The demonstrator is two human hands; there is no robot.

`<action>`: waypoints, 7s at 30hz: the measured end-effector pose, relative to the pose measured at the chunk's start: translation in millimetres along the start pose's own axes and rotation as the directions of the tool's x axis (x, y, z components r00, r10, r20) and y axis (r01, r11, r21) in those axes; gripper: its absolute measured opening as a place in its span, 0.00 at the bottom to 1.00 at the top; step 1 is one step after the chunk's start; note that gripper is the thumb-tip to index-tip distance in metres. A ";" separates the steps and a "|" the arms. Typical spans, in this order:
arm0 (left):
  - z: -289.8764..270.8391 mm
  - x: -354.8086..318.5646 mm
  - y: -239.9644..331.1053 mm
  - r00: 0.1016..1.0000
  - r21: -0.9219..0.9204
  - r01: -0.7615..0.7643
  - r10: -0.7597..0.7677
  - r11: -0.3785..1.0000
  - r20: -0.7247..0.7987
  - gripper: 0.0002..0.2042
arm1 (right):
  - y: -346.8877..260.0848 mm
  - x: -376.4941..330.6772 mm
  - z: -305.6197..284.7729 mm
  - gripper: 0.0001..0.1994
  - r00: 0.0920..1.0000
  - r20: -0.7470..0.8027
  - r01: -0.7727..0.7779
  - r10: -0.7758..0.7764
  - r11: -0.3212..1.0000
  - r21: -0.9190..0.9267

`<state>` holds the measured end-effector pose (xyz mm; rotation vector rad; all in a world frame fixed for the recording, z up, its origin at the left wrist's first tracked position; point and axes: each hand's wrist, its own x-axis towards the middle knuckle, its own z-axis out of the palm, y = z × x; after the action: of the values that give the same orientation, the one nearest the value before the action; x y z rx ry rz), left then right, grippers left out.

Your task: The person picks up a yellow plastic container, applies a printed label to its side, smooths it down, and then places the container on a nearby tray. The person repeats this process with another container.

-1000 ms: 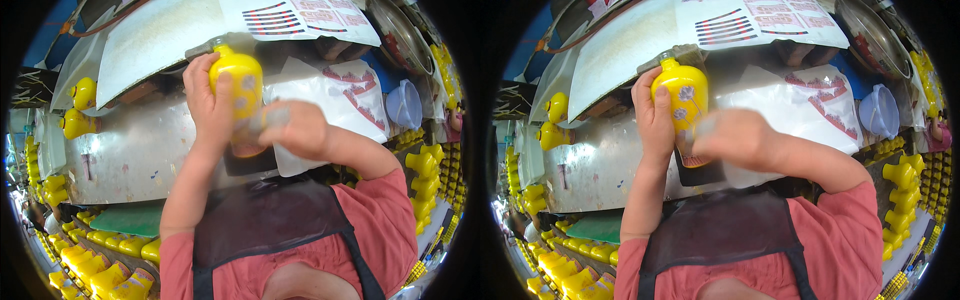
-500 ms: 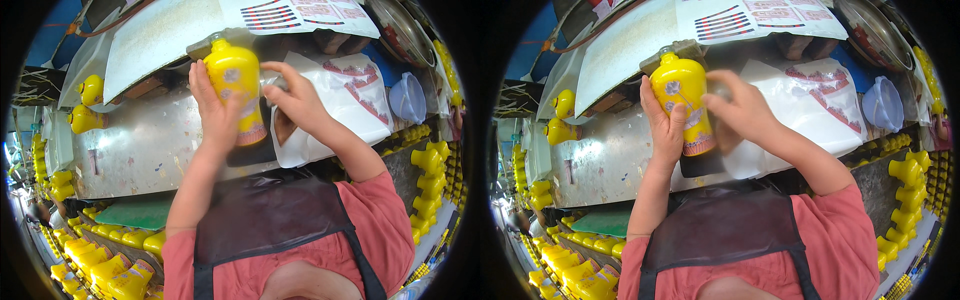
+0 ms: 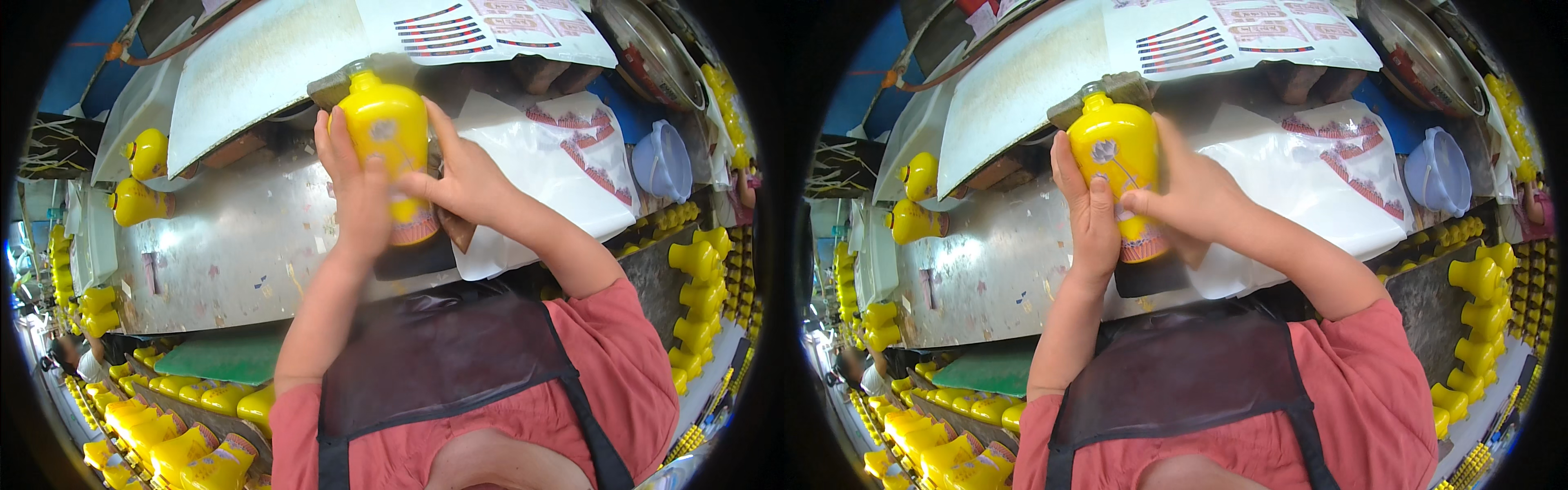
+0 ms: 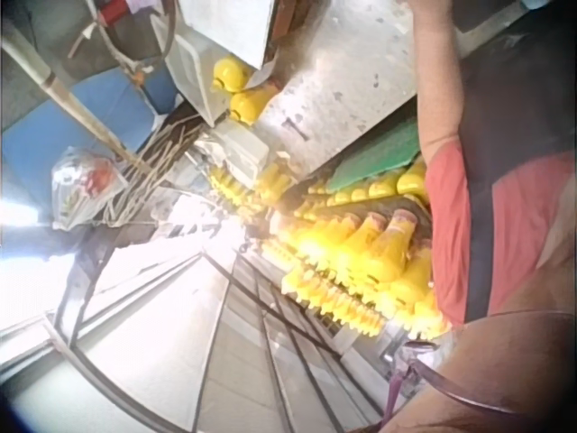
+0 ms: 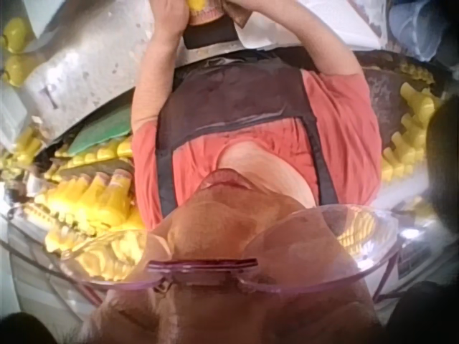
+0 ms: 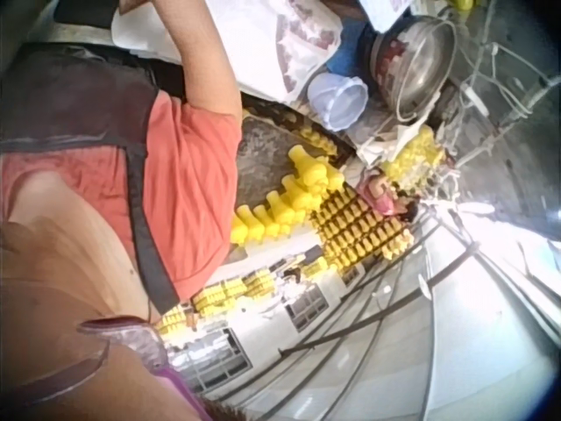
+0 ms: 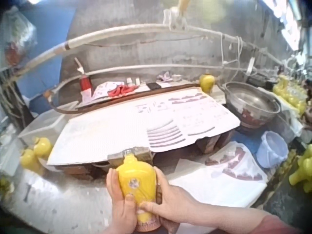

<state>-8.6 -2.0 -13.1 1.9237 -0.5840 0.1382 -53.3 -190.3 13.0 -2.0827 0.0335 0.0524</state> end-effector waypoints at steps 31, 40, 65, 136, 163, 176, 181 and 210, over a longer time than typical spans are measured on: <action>8.5 1.1 8.0 0.994 0.116 -0.024 0.036 0.993 -0.099 0.59 | -67.4 37.1 -29.4 0.17 0.638 0.004 0.696 -0.770 0.575 -0.431; -3.9 8.3 4.3 0.933 -0.691 0.300 -0.353 0.658 0.069 0.42 | -17.4 8.9 -12.1 0.10 0.496 -0.063 0.788 -0.866 0.479 -0.388; -24.1 7.3 17.6 0.924 -0.890 0.328 -0.302 0.316 0.233 0.40 | -36.8 -26.8 17.8 0.10 0.530 -0.063 0.769 -0.846 0.510 -0.386; 3.6 20.6 8.3 0.862 -0.793 0.377 -0.494 0.479 0.112 0.28 | 11.5 -10.4 -12.6 0.25 0.999 -0.012 -0.031 0.036 0.960 0.277; 7.5 29.0 -8.0 0.965 0.021 -0.172 0.173 0.985 -0.200 0.24 | -23.9 -17.5 9.8 0.65 0.983 0.183 0.013 0.033 0.969 -0.247; 4.3 35.1 13.4 0.936 0.544 -0.250 0.344 0.801 -0.076 0.25 | -22.0 -12.8 14.2 0.67 0.987 0.163 0.038 0.001 0.971 -0.237; 2.4 35.4 12.2 0.936 0.481 -0.279 0.347 0.832 -0.058 0.27 | -20.9 -13.2 10.5 0.65 0.978 0.190 -0.046 0.088 0.975 -0.216; 0.0 12.2 3.4 0.955 -0.649 0.280 -0.275 0.708 0.111 0.36 | 12.1 1.2 11.7 0.47 1.000 0.007 -0.014 0.012 0.966 0.257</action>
<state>0.5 -7.1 -6.0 1.2834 -0.2745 -0.2485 -52.9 -186.1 -3.3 -1.8229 0.0482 0.0583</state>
